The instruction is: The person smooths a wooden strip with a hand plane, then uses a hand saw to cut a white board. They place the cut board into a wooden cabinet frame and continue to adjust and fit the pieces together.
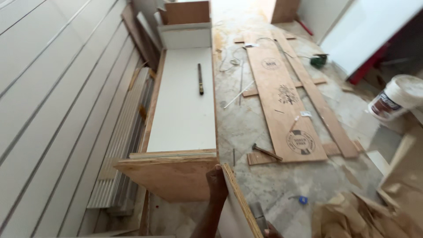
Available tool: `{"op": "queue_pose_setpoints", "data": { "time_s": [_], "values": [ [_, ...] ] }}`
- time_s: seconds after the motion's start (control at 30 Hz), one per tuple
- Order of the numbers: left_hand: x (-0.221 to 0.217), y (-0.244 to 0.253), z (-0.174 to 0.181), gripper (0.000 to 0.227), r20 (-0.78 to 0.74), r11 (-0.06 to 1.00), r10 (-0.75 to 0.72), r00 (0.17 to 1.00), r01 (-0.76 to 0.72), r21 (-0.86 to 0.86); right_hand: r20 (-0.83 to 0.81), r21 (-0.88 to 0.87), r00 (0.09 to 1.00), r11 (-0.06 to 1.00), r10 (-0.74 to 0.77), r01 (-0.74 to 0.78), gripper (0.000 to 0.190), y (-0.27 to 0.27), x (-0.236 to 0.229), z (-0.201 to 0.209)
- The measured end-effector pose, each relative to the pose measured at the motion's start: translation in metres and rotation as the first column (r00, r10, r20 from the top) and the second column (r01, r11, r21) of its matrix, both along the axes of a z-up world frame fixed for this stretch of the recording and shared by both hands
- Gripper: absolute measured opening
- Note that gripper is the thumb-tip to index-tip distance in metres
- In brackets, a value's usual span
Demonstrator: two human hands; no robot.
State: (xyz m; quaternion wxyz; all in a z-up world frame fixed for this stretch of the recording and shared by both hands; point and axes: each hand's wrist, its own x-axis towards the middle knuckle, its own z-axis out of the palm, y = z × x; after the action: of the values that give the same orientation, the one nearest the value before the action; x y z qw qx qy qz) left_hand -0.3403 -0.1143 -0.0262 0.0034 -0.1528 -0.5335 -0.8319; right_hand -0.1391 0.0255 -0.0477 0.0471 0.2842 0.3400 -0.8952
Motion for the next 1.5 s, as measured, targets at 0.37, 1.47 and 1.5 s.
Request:
{"op": "queue_pose_setpoints", "data": {
  "time_s": [0.37,1.47,1.5],
  "values": [
    [0.086,-0.031,0.045,0.057,-0.238,0.978,-0.089,0.967,0.040,-0.203,-0.187,0.035,0.982,0.999,0.008,-0.001,0.074,-0.083,0.084,0.030],
    [0.073,-0.042,0.070,0.027,-0.146,0.988,-0.150,0.978,0.153,0.009,0.061,0.130,0.964,0.959,-0.261,0.251,0.053,-0.120,0.267,-0.030],
    [0.071,-0.042,0.068,0.027,-0.155,0.988,-0.150,0.976,0.155,0.018,0.062,0.128,0.963,0.959,-0.261,0.252,0.052,-0.120,0.266,-0.032]
  ]
}}
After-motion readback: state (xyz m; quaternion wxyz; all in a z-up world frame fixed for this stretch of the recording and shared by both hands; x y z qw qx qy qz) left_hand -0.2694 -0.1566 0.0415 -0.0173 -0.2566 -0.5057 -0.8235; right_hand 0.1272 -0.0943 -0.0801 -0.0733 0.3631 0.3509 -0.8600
